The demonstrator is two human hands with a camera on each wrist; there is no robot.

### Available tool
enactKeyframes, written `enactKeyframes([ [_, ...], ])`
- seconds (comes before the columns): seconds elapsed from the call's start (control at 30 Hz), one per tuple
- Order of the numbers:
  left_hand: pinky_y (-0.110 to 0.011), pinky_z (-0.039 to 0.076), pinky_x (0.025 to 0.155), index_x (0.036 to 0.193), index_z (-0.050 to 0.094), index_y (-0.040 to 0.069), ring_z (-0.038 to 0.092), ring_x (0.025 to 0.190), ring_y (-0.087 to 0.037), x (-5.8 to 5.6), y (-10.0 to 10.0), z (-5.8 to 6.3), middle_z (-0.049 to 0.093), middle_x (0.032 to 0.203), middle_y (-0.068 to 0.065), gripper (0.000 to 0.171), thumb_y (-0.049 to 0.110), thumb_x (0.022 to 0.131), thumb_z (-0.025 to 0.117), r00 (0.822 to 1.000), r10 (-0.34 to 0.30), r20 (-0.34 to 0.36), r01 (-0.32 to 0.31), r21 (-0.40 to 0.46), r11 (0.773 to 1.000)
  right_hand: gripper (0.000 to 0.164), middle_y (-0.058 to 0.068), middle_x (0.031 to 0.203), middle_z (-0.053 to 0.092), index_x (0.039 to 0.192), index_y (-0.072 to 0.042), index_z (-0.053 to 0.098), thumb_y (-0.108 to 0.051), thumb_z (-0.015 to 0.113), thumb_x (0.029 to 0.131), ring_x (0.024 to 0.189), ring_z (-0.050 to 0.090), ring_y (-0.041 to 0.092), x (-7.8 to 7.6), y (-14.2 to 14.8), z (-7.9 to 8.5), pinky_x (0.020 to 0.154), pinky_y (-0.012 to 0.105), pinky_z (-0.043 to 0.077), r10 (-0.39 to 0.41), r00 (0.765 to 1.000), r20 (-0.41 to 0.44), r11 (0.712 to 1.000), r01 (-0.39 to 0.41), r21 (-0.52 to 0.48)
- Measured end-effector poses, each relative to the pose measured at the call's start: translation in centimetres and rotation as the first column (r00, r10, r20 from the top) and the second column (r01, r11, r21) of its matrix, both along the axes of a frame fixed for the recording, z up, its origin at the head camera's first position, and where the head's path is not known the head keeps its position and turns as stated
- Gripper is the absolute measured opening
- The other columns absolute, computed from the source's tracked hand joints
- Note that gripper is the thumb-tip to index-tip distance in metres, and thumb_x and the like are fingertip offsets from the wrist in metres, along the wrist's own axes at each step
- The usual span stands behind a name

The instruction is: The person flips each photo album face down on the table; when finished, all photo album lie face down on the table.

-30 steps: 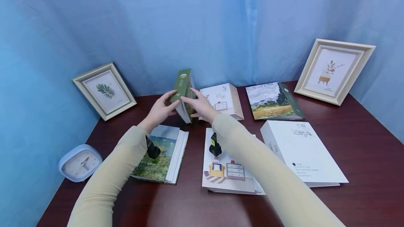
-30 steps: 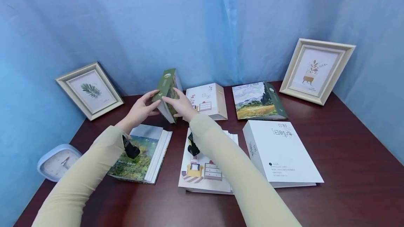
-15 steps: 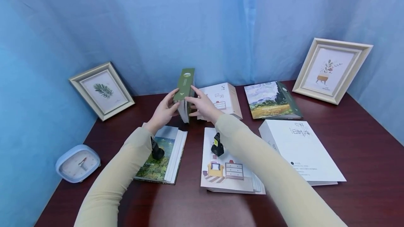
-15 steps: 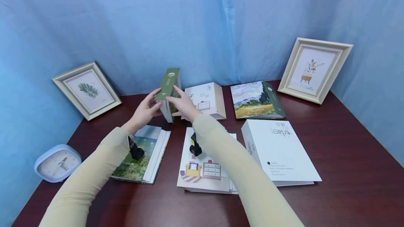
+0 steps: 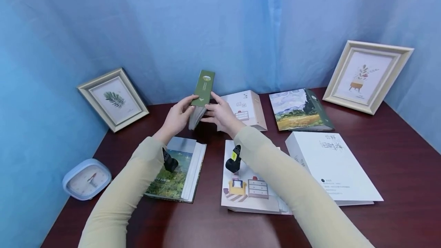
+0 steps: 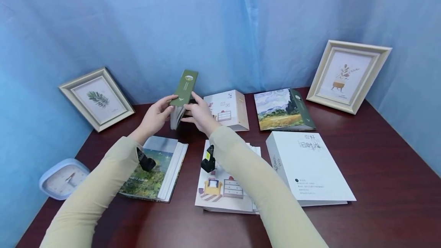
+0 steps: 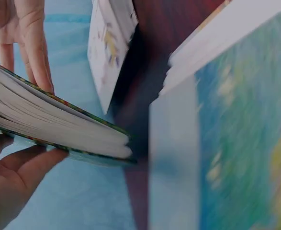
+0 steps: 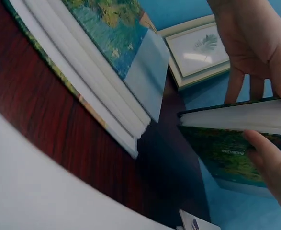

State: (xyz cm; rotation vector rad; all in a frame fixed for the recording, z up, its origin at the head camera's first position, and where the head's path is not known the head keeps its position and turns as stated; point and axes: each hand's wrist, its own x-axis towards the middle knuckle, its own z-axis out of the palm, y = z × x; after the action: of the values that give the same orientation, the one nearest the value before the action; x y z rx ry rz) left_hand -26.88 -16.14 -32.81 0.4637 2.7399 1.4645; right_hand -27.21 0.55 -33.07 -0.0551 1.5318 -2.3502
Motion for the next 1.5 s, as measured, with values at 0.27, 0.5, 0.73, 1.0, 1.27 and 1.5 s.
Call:
enactKeyframes([
  [0.27, -0.046, 0.046, 0.096, 0.143, 0.044, 0.022, 0.05, 0.126, -0.028, 0.0, -0.6, 1.1, 0.039, 0.149, -0.008, 0.042, 0.018, 0.101, 0.045, 1.0, 0.012, -0.018, -0.015, -0.193, 0.981, 0.063, 0.024, 0.15, 0.029, 0.154, -0.02, 0.008, 0.0, 0.034, 0.1, 0.135, 0.036, 0.04, 0.1, -0.8, -0.8, 0.107, 0.052, 0.035, 0.034, 0.999, 0.0, 0.989, -0.034, -0.141],
  [0.5, -0.045, 0.047, 0.091, 0.142, 0.045, 0.019, 0.05, 0.125, -0.03, 0.1, -1.1, 0.6, 0.043, 0.146, -0.012, 0.041, 0.018, 0.101, 0.046, 1.0, 0.024, -0.011, -0.026, -0.297, 0.955, 0.061, 0.022, 0.15, 0.028, 0.154, -0.019, 0.009, 0.001, 0.033, 0.101, 0.136, 0.035, 0.038, 0.0, -1.6, -1.8, 0.108, 0.051, 0.034, 0.04, 0.998, 0.048, 0.982, -0.03, -0.188],
  [0.73, -0.045, 0.045, 0.099, 0.141, 0.048, 0.017, 0.04, 0.134, -0.03, -0.2, -1.3, -0.1, 0.033, 0.152, -0.01, 0.04, 0.016, 0.1, 0.048, 0.999, 0.032, 0.018, -0.025, -0.303, 0.953, 0.062, 0.023, 0.15, 0.028, 0.154, -0.019, 0.011, 0.002, 0.033, 0.1, 0.137, 0.033, 0.038, -0.4, -1.9, -2.8, 0.108, 0.05, 0.034, 0.04, 0.993, 0.114, 0.98, -0.016, -0.2],
  [1.0, -0.042, 0.048, 0.091, 0.14, 0.049, 0.014, 0.041, 0.133, -0.031, -0.4, -1.4, -0.8, 0.033, 0.152, -0.013, 0.041, 0.012, 0.099, 0.049, 1.0, 0.004, 0.016, 0.001, -0.336, 0.942, 0.064, 0.021, 0.152, 0.025, 0.154, -0.02, 0.013, 0.006, 0.033, 0.098, 0.138, 0.03, 0.038, -1.0, -1.7, -3.2, 0.108, 0.047, 0.035, 0.053, 0.982, 0.179, 0.986, -0.023, -0.165],
  [1.27, -0.03, 0.043, 0.061, 0.137, 0.052, 0.014, 0.064, 0.093, -0.033, -0.2, -1.3, -1.5, 0.037, 0.149, -0.014, 0.041, 0.011, 0.096, 0.055, 1.0, -0.005, 0.012, 0.009, -0.433, 0.902, 0.066, 0.019, 0.155, 0.017, 0.153, -0.021, 0.016, 0.01, 0.034, 0.097, 0.139, 0.03, 0.035, -1.0, -1.8, -3.9, 0.108, 0.043, 0.037, 0.026, 0.967, 0.254, 0.995, -0.001, -0.098],
  [1.5, -0.025, 0.033, 0.05, 0.134, 0.054, 0.013, 0.04, 0.043, -0.012, -0.3, -0.6, -2.0, 0.037, 0.149, -0.015, 0.04, 0.011, 0.094, 0.058, 1.0, -0.018, 0.016, 0.023, -0.516, 0.856, 0.068, 0.021, 0.153, 0.019, 0.153, -0.019, 0.02, 0.012, 0.037, 0.095, 0.136, 0.033, 0.033, -1.1, -1.5, -4.6, 0.107, 0.039, 0.039, -0.02, 0.952, 0.307, 1.0, 0.026, -0.016],
])
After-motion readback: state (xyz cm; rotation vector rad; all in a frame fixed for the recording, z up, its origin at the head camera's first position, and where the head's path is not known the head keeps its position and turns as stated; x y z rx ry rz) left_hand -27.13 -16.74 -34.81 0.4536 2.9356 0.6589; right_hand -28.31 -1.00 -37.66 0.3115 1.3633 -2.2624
